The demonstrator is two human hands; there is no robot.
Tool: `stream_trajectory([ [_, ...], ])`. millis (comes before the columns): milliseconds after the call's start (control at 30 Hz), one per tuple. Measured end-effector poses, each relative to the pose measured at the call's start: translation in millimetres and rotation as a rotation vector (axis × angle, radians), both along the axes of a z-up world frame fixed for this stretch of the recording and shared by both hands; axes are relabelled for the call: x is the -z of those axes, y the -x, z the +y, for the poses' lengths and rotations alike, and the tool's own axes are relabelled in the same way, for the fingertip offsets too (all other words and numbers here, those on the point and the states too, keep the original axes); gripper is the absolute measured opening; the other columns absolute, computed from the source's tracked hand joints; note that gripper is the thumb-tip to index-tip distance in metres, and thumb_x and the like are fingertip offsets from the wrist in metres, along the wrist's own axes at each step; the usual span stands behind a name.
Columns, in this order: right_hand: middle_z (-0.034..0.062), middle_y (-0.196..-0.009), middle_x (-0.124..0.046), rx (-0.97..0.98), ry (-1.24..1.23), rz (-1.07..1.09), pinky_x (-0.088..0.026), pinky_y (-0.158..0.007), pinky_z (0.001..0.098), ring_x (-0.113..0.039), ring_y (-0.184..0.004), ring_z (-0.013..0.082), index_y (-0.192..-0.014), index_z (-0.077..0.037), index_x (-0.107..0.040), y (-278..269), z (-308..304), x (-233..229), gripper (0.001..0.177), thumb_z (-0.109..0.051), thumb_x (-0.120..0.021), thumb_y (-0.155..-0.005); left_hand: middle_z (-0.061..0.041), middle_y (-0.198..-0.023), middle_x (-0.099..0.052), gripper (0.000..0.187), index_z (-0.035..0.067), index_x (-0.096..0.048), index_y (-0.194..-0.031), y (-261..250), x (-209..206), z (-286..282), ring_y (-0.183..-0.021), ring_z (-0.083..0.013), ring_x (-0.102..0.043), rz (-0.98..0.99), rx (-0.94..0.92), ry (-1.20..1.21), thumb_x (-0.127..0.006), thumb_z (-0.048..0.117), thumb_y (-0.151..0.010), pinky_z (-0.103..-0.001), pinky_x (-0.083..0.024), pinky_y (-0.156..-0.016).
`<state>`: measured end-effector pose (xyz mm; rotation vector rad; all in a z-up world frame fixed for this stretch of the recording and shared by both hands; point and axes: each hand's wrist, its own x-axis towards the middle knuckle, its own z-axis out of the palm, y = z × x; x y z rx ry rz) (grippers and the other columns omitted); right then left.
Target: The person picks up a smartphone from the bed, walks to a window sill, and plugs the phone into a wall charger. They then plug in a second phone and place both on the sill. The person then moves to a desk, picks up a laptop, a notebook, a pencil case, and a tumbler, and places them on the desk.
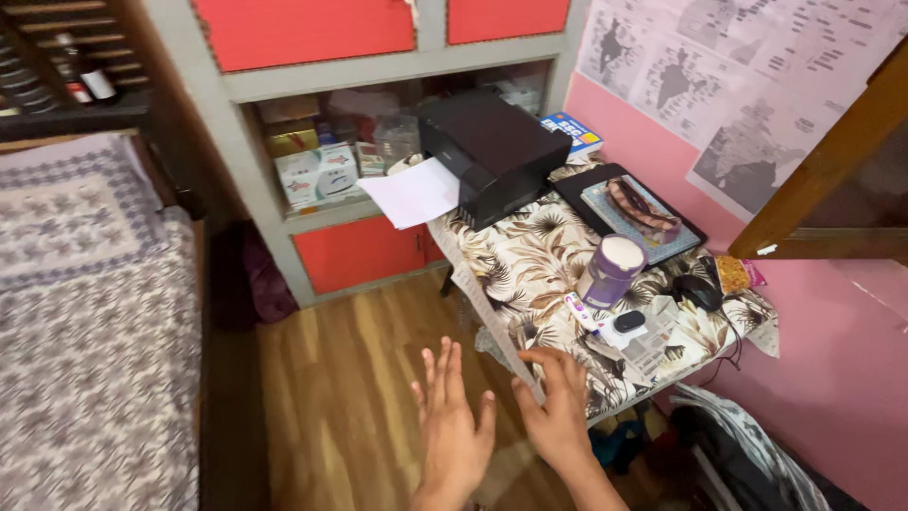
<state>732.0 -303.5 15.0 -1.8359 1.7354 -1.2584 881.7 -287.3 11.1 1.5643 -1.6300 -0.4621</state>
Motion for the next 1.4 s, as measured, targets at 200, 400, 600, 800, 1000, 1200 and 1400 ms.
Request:
stream_trajectory([
  [200, 0.0094, -0.121, -0.062, 0.002, 0.102, 0.020, -0.039, -0.102, 0.0426, -0.051, -0.117, 0.0317, -0.116, -0.014, -0.068, 1.9, -76.4, -0.4, 0.036, -0.012, -0.074, -0.081, -0.013, -0.165, -0.025, 0.077, 0.003, -0.026, -0.155, 2.8, -1.8, -76.9, -0.155, -0.0363, -0.010, 0.008, 0.029, -0.016, -0.065, 0.020, -0.091, -0.058, -0.009, -0.120],
  [400, 0.0095, -0.120, -0.062, -0.026, 0.157, 0.044, -0.037, -0.104, 0.0446, -0.052, -0.118, 0.0319, -0.118, -0.012, -0.067, 21.7, -144.1, -6.6, 0.040, -0.011, -0.074, -0.078, -0.013, -0.165, -0.028, 0.077, 0.003, -0.028, -0.155, 26.5, -11.4, -155.9, -0.155, -0.0366, -0.013, -0.013, 0.050, 0.012, -0.066, 0.019, -0.089, -0.059, -0.010, -0.120],
  [600, 0.0094, -0.120, -0.063, 0.054, 0.119, 0.032, -0.038, -0.104, 0.0427, -0.053, -0.117, 0.0313, -0.116, -0.012, -0.069, 45.3, -193.5, -1.6, 0.037, -0.012, -0.073, -0.080, -0.014, -0.164, -0.029, 0.077, 0.002, -0.028, -0.154, 47.3, -8.0, -210.9, -0.155, -0.0377, -0.013, -0.002, 0.124, 0.000, -0.066, 0.022, -0.090, -0.060, -0.011, -0.120],
  [800, 0.0076, -0.121, -0.064, 0.160, 0.039, 0.021, -0.040, -0.099, 0.0400, -0.053, -0.113, 0.0303, -0.115, -0.013, -0.069, 61.5, -241.9, 9.4, 0.035, -0.015, -0.073, -0.080, -0.015, -0.165, -0.024, 0.077, 0.000, -0.025, -0.154, 57.9, -6.6, -280.7, -0.154, -0.0393, -0.012, -0.010, 0.228, -0.036, -0.064, 0.023, -0.092, -0.060, -0.010, -0.118],
  [1000, 0.0094, -0.124, -0.063, 0.314, 0.052, 0.072, -0.036, -0.102, 0.0441, -0.051, -0.117, 0.0328, -0.116, -0.013, -0.069, 68.5, -296.0, 14.4, 0.036, -0.018, -0.074, -0.081, -0.018, -0.165, -0.025, 0.075, -0.002, -0.027, -0.154, 64.2, -10.4, -356.6, -0.155, -0.0408, -0.012, 0.009, 0.385, -0.010, -0.064, 0.020, -0.092, -0.059, -0.013, -0.120],
  [1200, 0.0083, -0.124, -0.064, 0.452, 0.007, 0.048, -0.036, -0.103, 0.0448, -0.052, -0.120, 0.0334, -0.115, -0.014, -0.069, 63.8, -350.5, 8.8, 0.034, -0.020, -0.074, -0.082, -0.017, -0.165, -0.026, 0.073, -0.002, -0.028, -0.153, 66.9, -20.8, -428.9, -0.155, -0.0414, -0.014, -0.049, 0.504, -0.019, -0.063, 0.022, -0.094, -0.059, -0.015, -0.120],
  [1400, 0.0101, -0.123, -0.064, 0.556, 0.016, 0.046, -0.040, -0.101, 0.0439, -0.053, -0.119, 0.0331, -0.116, -0.012, -0.069, 69.2, -371.1, 14.3, 0.034, -0.019, -0.074, -0.083, -0.017, -0.166, -0.024, 0.075, -0.002, -0.026, -0.154, 81.6, -16.9, -474.0, -0.154, -0.0409, -0.013, -0.027, 0.645, -0.070, -0.062, 0.021, -0.093, -0.059, -0.015, -0.119],
])
